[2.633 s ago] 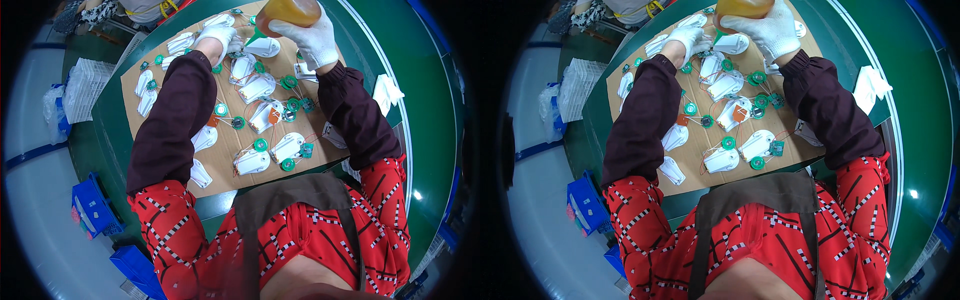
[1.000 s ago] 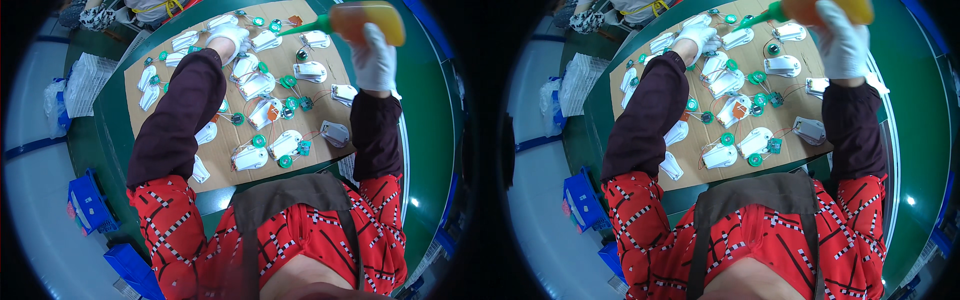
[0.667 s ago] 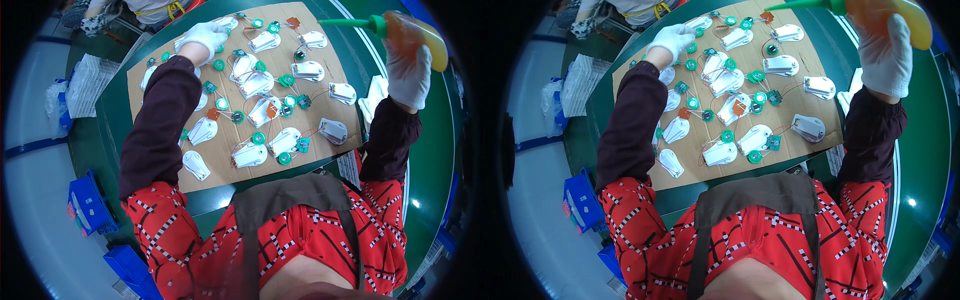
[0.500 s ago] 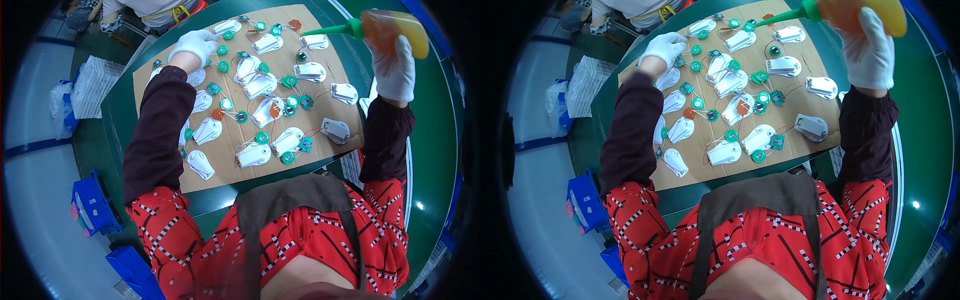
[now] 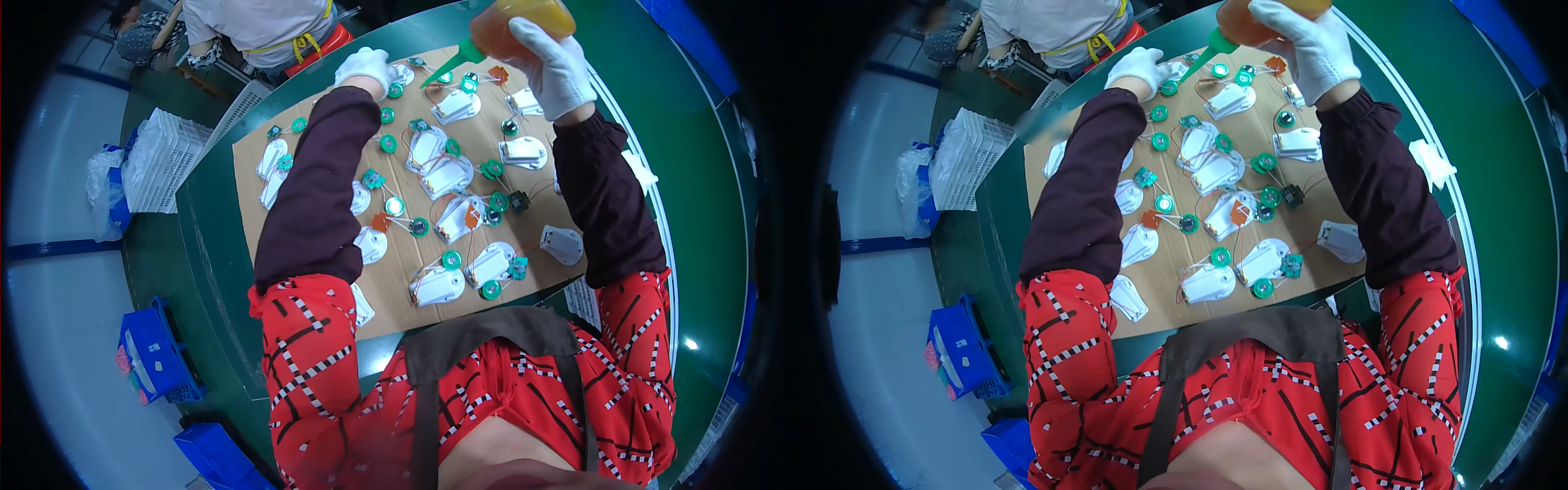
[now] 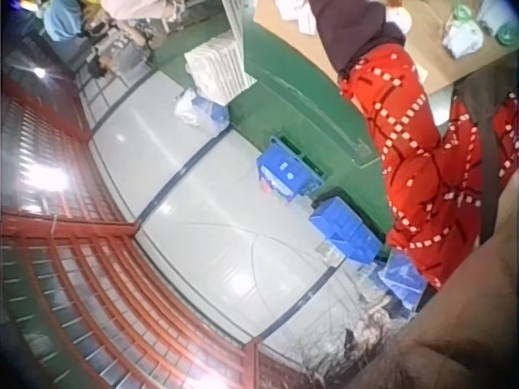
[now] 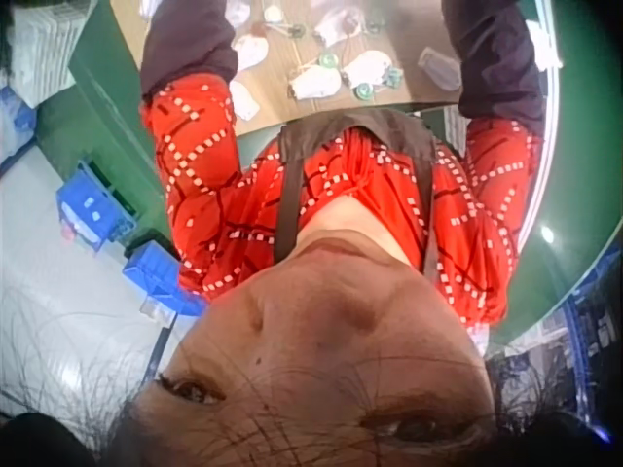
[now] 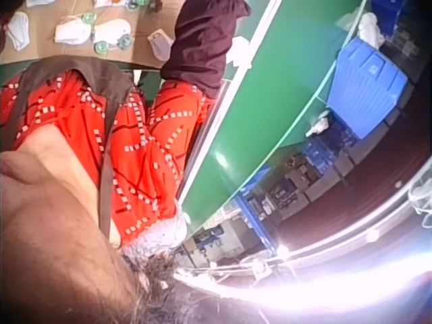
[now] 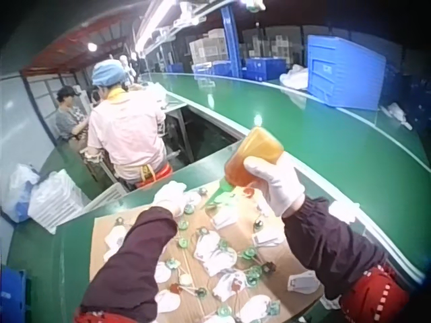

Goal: Applying glue from a squeeze bottle onto small white plastic components arranged on a template board.

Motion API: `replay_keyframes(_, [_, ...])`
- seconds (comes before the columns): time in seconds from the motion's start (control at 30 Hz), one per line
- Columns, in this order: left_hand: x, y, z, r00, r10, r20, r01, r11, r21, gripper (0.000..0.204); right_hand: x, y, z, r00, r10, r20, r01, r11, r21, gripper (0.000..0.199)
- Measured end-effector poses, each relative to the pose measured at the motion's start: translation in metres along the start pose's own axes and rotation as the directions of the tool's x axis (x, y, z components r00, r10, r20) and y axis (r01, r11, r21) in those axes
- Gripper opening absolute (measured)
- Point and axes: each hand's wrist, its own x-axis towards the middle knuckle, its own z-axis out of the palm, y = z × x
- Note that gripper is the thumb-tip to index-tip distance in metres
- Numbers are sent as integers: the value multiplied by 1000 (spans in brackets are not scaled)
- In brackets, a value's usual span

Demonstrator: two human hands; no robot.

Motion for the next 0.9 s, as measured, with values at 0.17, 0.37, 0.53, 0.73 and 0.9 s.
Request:
replay_keyframes(0.17, [24,3,5,978,-75,194,58,994,95,26,22,20,-19,1000,-11,16,13,989,-144,37])
replay_keyframes(0.37, [22,1,8,987,-59,152,42,993,114,25,49,45,-7,796,-460,393,98,738,667,33])
replay_keyframes(0.53, [22,-17,8,957,-52,284,141,943,-302,23,35,29,-3,999,-23,-47,14,982,-187,45])
replay_keyframes(0.73, [12,-26,15,906,-87,414,373,625,-686,18,39,33,19,992,35,-122,-104,772,-627,58])
replay_keyframes(0.9, [2,-32,13,875,-103,472,483,249,-840,19,47,80,24,991,-93,-95,47,911,-409,60])
